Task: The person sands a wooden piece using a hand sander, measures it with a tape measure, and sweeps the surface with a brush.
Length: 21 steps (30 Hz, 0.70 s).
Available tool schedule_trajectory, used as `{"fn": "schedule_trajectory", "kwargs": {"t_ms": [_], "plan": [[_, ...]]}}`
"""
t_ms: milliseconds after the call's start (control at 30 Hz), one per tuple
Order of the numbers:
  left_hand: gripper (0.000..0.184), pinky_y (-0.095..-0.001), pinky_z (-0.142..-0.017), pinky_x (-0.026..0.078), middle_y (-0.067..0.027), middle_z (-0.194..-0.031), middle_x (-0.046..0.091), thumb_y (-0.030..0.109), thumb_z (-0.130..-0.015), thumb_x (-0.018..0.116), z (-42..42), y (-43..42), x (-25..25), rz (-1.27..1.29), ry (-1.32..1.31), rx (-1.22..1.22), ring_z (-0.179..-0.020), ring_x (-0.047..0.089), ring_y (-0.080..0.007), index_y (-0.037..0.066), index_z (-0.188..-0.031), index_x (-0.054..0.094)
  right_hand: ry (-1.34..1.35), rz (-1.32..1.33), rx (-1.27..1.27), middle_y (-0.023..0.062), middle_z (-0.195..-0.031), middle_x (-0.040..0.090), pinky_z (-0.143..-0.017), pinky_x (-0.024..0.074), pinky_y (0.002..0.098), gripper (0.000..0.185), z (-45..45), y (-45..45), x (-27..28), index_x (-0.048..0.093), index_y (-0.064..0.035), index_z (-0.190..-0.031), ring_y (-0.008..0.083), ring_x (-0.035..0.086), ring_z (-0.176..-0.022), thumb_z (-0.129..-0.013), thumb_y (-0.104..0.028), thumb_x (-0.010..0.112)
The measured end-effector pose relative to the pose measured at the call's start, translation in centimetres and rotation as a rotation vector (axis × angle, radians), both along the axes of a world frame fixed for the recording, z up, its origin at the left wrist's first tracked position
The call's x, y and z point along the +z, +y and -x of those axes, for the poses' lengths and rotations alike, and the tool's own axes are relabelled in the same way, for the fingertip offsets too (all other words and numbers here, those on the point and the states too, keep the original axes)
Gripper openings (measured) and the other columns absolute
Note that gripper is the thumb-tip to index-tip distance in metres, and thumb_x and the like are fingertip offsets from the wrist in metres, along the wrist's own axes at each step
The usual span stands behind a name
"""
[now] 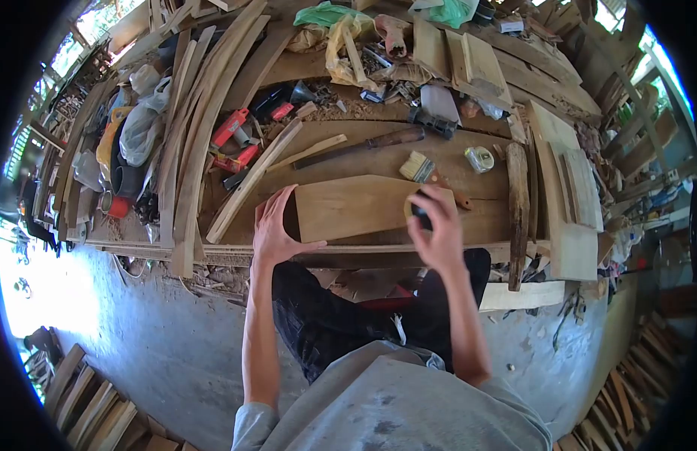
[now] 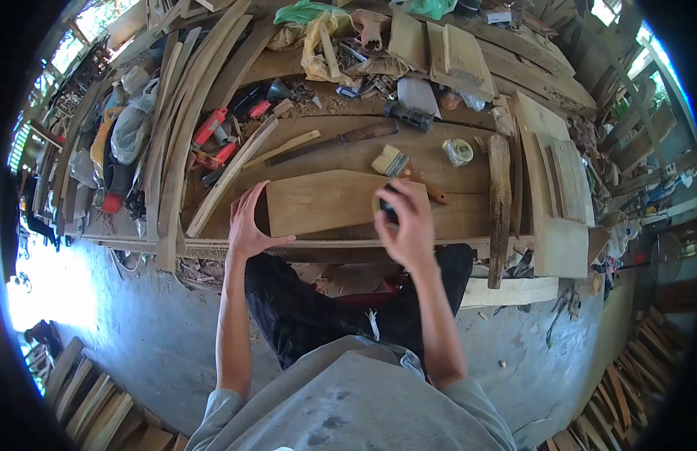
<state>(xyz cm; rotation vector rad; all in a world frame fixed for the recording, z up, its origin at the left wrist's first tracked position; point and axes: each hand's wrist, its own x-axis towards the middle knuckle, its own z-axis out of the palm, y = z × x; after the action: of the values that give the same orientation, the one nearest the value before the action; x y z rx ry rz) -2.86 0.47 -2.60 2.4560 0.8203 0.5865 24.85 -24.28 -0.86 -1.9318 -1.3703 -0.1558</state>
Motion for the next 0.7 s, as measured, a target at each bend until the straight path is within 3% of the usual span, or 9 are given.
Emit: {"fn": "schedule_trajectory", "kwargs": {"t_ms": [133,167,367,467,533,567,633,700], "plan": [[0.128,-0.0514,-0.129,0.033,-0.0145,-0.159,0.06,0.049,-0.054,0.105,0.2,-0.5,0.2,0.001,0.019,0.011,-0.151,0.053,-0.0322,0.01,-0.162,0.048,-0.017,-0.047,-0.225,0.0174,-0.145,0.066,-0.116,0.0487,0.0516,0.037,-3.0,-0.7,-0.2,0.071,-0.0126,-0.136,0.0419,0.06,-0.14,-0.099,-0.017,0.073],[0.128,-0.0514,-0.129,0.033,-0.0145,-0.159,0.06,0.049,-0.054,0.105,0.0,-0.3,0.3,-0.006,0.019,0.017,-0.151,0.053,-0.0322,0.01,-0.162,0.048,-0.164,-0.01,-0.281,0.0183,-0.143,0.066,-0.117,0.0483,0.052,0.035,-2.3,-0.2,-0.6,0.071,-0.0111,-0.134,0.0422,0.06,-0.137,-0.1,-0.016,0.073],[0.129,-0.0507,-0.129,0.034,-0.0146,-0.161,0.06,0.05,-0.055,0.104,0.3,-0.2,-0.7,-0.009,0.003,-0.001,-0.151,0.054,-0.033,0.01,-0.164,0.047,0.059,-0.031,0.377,0.0175,-0.141,0.064,-0.118,0.0492,0.0508,0.034,9.9,5.2,1.0,0.071,-0.0115,-0.129,0.0405,0.06,-0.135,-0.095,-0.018,0.075],[0.13,-0.0503,-0.129,0.034,-0.0148,-0.161,0.059,0.053,-0.057,0.103,0.3,0.3,-0.6,-0.008,0.052,-0.014,-0.151,0.054,-0.0328,0.01,-0.165,0.046,0.046,0.051,0.467,0.0174,-0.143,0.063,-0.118,0.0493,0.0504,0.037,9.5,5.0,1.8,0.07,-0.011,-0.13,0.0399,0.06,-0.137,-0.093,-0.017,0.074],[0.131,-0.0497,-0.129,0.034,-0.0152,-0.162,0.059,0.056,-0.057,0.103,0.2,-0.4,0.0,0.004,0.046,0.013,-0.151,0.054,-0.0325,0.009,-0.165,0.046,-0.033,0.124,0.14,0.0164,-0.144,0.062,-0.117,0.05,0.0503,0.042,6.3,6.2,2.6,0.068,-0.0113,-0.133,0.04,0.06,-0.136,-0.092,-0.016,0.073],[0.131,-0.0497,-0.129,0.034,-0.0152,-0.162,0.059,0.056,-0.057,0.103,0.3,-0.5,-0.2,0.009,0.046,0.031,-0.151,0.054,-0.0325,0.009,-0.165,0.046,-0.034,0.129,0.158,0.0164,-0.144,0.062,-0.117,0.05,0.0503,0.042,5.0,7.5,1.7,0.068,-0.0113,-0.133,0.04,0.06,-0.136,-0.092,-0.016,0.073],[0.132,-0.0493,-0.129,0.033,-0.0152,-0.162,0.058,0.056,-0.057,0.103,-0.1,-0.1,-0.4,-0.018,0.008,0.007,-0.151,0.054,-0.032,0.009,-0.166,0.045,-0.266,0.03,-0.169,0.018,-0.144,0.062,-0.114,0.051,0.0511,0.047,3.2,10.2,-0.1,0.067,-0.0113,-0.138,0.0403,0.061,-0.131,-0.091,-0.016,0.072],[0.132,-0.0489,-0.129,0.033,-0.0148,-0.163,0.058,0.056,-0.056,0.103,-0.1,0.0,-0.3,0.001,0.043,0.025,-0.151,0.054,-0.0307,0.009,-0.166,0.046,-0.071,0.084,0.064,0.0203,-0.146,0.061,-0.115,0.0506,0.0519,0.052,6.0,11.8,0.1,0.065,-0.0118,-0.143,0.0403,0.06,-0.135,-0.091,-0.016,0.072]]}}
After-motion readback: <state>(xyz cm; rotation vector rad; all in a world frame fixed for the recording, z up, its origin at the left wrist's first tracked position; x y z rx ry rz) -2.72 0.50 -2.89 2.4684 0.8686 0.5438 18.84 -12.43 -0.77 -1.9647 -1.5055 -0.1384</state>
